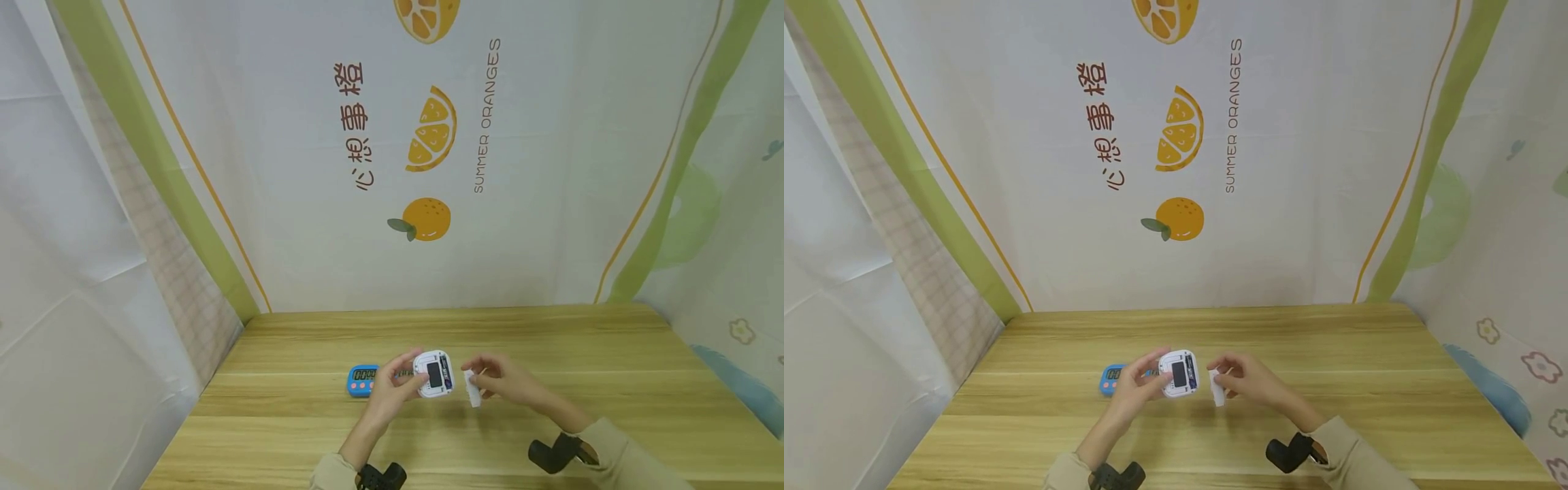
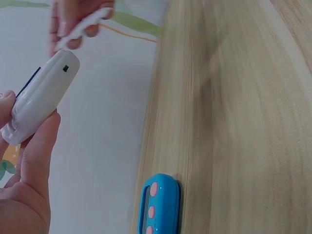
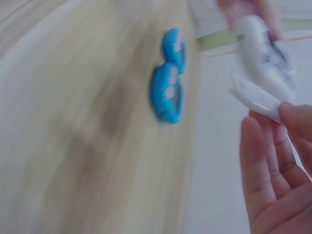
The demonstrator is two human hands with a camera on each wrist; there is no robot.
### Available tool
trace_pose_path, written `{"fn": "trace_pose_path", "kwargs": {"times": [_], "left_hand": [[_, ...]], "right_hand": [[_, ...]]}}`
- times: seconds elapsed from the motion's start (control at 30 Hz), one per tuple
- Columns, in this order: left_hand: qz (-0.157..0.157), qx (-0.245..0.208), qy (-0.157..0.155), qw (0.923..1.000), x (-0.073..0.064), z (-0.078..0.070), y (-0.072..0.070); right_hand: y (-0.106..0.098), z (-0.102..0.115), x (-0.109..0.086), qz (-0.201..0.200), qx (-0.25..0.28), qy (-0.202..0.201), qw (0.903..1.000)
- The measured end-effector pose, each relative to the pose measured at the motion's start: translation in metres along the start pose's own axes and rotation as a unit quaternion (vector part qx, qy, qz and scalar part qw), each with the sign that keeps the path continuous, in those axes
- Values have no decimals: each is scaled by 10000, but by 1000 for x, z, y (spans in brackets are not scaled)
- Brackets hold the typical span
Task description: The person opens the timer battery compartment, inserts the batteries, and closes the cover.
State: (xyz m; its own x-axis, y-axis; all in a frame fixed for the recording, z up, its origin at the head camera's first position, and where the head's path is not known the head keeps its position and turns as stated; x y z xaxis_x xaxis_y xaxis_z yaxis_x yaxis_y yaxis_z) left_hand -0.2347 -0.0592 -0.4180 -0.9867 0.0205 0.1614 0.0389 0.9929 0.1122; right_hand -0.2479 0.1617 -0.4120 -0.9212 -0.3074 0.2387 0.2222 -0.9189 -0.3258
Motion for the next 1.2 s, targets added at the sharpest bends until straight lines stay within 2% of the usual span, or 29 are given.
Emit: {"fn": "trace_pose_path", "kwargs": {"times": [0.13,0.27,0.57,0.77,0.93,1.2], "left_hand": [[48,2,-40,10000,0,2,2],[97,5,-80,9999,0,3,4],[235,-12,90,9997,-1,5,8],[239,65,93,9996,-2,3,9],[270,99,99,9995,-2,2,10],[267,204,111,9994,-3,2,12]], "right_hand": [[0,13,4,-266,377,-169,9988],[4,19,7,-347,614,-307,9970],[13,20,11,-665,568,-370,9955],[16,18,10,-837,407,-604,9938],[17,21,9,-922,415,-562,9933],[19,10,8,-1076,532,-231,9925]]}}
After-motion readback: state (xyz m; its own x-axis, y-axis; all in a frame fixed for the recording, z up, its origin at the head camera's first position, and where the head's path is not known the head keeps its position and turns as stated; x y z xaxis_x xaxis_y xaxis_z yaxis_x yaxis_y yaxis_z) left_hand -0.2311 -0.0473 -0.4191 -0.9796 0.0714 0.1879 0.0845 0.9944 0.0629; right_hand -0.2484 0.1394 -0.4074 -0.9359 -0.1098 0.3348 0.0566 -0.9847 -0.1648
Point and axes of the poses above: each hand's wrist, its own x-axis towards the middle knuckle, its own y-axis out of the palm, z = x × y, the point moved 2 cm from there along x, towards the middle knuckle, and after that the axes turned 15 degrees about -z, right-handed, at the moved point
